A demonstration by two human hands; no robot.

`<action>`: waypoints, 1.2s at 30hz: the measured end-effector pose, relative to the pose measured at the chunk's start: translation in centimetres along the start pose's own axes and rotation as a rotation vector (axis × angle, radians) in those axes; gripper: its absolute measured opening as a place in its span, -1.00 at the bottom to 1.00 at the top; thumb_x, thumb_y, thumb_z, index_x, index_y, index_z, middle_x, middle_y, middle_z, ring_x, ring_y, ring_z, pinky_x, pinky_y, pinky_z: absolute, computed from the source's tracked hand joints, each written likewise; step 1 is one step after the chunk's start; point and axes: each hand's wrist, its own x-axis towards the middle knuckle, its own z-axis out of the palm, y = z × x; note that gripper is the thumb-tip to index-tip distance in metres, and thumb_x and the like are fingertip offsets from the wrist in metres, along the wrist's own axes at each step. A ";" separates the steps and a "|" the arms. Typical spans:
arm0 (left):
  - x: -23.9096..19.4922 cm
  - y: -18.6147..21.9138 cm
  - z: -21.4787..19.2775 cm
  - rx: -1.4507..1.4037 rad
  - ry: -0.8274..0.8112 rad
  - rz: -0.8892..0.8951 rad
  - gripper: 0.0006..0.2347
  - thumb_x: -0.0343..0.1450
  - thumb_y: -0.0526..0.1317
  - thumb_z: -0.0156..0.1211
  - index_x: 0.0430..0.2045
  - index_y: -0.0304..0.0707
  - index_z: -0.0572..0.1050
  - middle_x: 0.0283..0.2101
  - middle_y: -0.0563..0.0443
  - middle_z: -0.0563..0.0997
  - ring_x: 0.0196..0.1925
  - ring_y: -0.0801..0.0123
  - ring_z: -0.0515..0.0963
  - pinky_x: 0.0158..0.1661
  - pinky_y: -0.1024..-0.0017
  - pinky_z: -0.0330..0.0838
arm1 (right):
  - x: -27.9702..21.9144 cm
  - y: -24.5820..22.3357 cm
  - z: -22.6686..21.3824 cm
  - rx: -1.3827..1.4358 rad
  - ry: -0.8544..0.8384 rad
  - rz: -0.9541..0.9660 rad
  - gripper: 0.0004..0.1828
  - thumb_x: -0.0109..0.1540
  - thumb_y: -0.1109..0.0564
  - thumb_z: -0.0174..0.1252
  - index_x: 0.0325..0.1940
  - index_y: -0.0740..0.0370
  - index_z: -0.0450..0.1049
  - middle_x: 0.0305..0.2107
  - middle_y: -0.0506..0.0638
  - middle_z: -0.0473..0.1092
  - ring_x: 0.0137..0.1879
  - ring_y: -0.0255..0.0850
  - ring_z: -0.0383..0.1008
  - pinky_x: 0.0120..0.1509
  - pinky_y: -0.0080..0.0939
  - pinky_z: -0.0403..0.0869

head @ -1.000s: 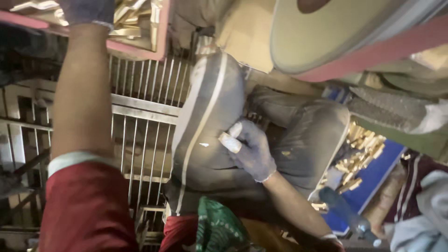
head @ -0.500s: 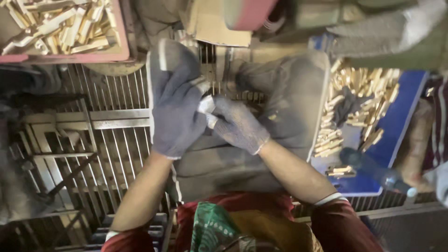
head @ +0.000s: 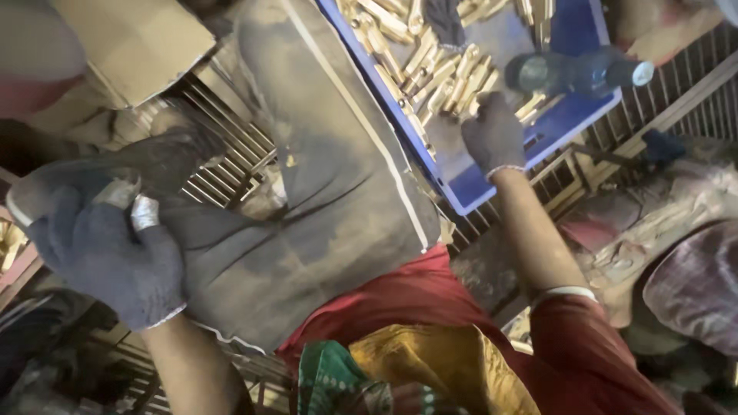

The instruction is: The person holds metal components against a belt sander to smooth their surfaces. They rotate each piece to reach different areas before placing it into a blue bin.

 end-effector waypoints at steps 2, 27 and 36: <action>0.2 0.2 0.0 -0.026 -0.019 0.000 -0.83 0.49 -0.23 0.14 -0.11 -0.23 0.57 0.06 -0.21 0.53 0.23 0.04 0.45 0.36 0.14 0.19 | -0.4 1.3 2.1 -0.042 -0.050 0.120 -0.65 0.14 0.19 0.19 -0.05 0.42 0.38 -0.25 0.38 0.49 -0.11 0.25 0.54 0.02 0.14 0.50; 3.9 1.8 0.8 0.183 -0.148 0.097 -0.90 0.49 -0.22 0.15 -0.28 -0.25 0.53 -0.13 -0.06 0.54 0.17 0.18 0.47 0.39 0.10 0.17 | 11.3 1.1 2.0 -0.025 0.206 -0.181 -0.67 0.23 0.17 0.21 0.02 0.34 0.37 -0.20 0.35 0.43 -0.07 0.31 0.45 -0.02 0.21 0.42; 3.7 0.9 1.4 0.163 -0.152 0.109 -0.89 0.45 -0.23 0.15 -0.24 -0.22 0.53 -0.07 -0.04 0.53 0.19 0.18 0.46 0.43 0.11 0.13 | -1.9 -1.6 4.7 0.099 -0.153 0.057 -0.49 0.37 -0.19 0.05 0.05 0.36 0.30 -0.27 0.34 0.50 -0.12 0.25 0.51 -0.01 0.16 0.43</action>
